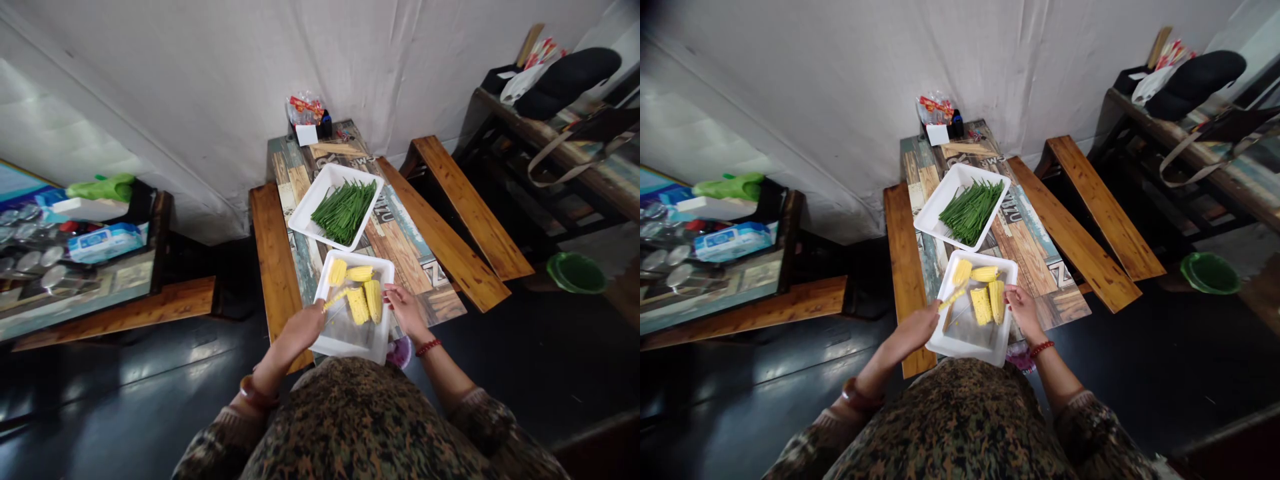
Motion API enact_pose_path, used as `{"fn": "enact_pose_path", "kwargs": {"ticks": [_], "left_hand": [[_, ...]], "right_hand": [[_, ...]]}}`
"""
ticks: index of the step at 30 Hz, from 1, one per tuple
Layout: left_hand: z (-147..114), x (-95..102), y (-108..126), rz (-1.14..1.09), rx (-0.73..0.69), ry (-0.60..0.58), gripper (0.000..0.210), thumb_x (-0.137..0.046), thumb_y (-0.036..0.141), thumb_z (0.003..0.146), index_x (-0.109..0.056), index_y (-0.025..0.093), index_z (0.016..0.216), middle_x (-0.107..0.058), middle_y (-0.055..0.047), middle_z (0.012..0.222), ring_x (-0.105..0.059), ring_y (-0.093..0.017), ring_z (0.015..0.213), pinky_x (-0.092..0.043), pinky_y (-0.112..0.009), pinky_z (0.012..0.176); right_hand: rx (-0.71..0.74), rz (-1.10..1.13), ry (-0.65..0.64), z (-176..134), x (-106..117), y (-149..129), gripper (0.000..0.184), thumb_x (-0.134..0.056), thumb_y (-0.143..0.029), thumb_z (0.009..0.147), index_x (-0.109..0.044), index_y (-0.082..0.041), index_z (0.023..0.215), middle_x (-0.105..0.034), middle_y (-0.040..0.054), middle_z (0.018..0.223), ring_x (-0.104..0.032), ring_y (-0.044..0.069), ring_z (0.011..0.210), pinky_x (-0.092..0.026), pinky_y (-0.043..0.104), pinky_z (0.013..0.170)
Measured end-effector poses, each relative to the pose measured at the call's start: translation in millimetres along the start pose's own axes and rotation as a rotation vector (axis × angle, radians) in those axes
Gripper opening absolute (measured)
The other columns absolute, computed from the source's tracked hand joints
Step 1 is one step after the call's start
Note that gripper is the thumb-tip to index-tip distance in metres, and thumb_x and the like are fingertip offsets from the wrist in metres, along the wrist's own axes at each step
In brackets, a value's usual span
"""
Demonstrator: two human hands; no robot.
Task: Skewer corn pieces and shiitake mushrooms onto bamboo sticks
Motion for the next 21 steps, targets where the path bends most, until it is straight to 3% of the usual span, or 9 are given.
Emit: {"fn": "enact_pose_path", "kwargs": {"ticks": [4, 7, 10, 14, 18, 21], "left_hand": [[9.6, -57.9, -15.4, -0.005, 0.071, -0.198, 0.026, -0.047, 0.009, 0.086, -0.059, 0.015, 0.109, -0.072, -0.014, 0.096, -0.070, -0.025, 0.089, -0.052, -0.034, 0.077], [18.9, -79.2, -24.3, -0.035, 0.100, -0.205, 0.035, -0.049, 0.006, 0.083, -0.057, 0.012, 0.116, -0.072, -0.014, 0.101, -0.069, -0.025, 0.098, -0.051, -0.034, 0.086], [29.1, -87.1, -27.9, -0.074, 0.086, -0.141, 0.045, -0.050, 0.011, 0.084, -0.049, 0.011, 0.130, -0.065, -0.018, 0.122, -0.059, -0.026, 0.120, -0.044, -0.038, 0.102], [33.2, -94.5, -28.6, -0.123, 0.045, -0.087, 0.057, -0.057, 0.018, 0.083, -0.045, 0.011, 0.139, -0.054, -0.019, 0.139, -0.047, -0.029, 0.134, -0.035, -0.043, 0.113], [24.9, -91.9, -29.8, -0.183, -0.003, -0.039, 0.060, -0.062, 0.019, 0.079, -0.050, 0.013, 0.137, -0.046, -0.018, 0.149, -0.037, -0.032, 0.142, -0.030, -0.047, 0.117], [17.3, -81.1, -31.1, -0.243, -0.027, 0.008, 0.055, -0.062, 0.020, 0.079, -0.055, 0.014, 0.133, -0.052, -0.018, 0.144, -0.044, -0.030, 0.138, -0.033, -0.045, 0.116]], "right_hand": [[0.037, -0.032, -0.041, -0.4, -4.6, -0.7, 0.042, -0.058, -0.053, 0.081, -0.066, -0.021, 0.107, -0.074, 0.0084, 0.096, -0.069, 0.022, 0.080, -0.052, 0.032, 0.067], [0.067, -0.084, -0.079, 3.9, -11.7, -0.7, 0.038, -0.057, -0.051, 0.083, -0.067, -0.021, 0.105, -0.074, 0.0081, 0.094, -0.069, 0.023, 0.081, -0.054, 0.034, 0.072], [0.100, -0.140, -0.128, 16.0, -32.4, -0.6, 0.030, -0.058, -0.045, 0.083, -0.068, -0.022, 0.100, -0.074, 0.0078, 0.100, -0.069, 0.024, 0.089, -0.053, 0.038, 0.083], [0.106, -0.188, -0.199, 37.9, -77.5, -2.6, 0.024, -0.060, -0.035, 0.087, -0.067, -0.023, 0.106, -0.072, 0.0076, 0.111, -0.067, 0.023, 0.103, -0.052, 0.038, 0.093], [0.091, -0.213, -0.236, 52.9, -116.7, -13.4, 0.029, -0.061, -0.034, 0.094, -0.062, -0.019, 0.118, -0.065, 0.0086, 0.119, -0.065, 0.023, 0.104, -0.054, 0.042, 0.090], [0.112, -0.209, -0.251, 57.2, -135.3, -27.2, 0.035, -0.061, -0.035, 0.095, -0.058, -0.017, 0.124, -0.061, 0.0087, 0.125, -0.063, 0.023, 0.105, -0.056, 0.044, 0.088]]}}
Point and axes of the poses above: each hand's wrist, its own z-axis towards the middle knuckle, its own x-axis out of the back of the hand, y = z × x, the point moved 2 cm from there along z, towards the middle knuckle
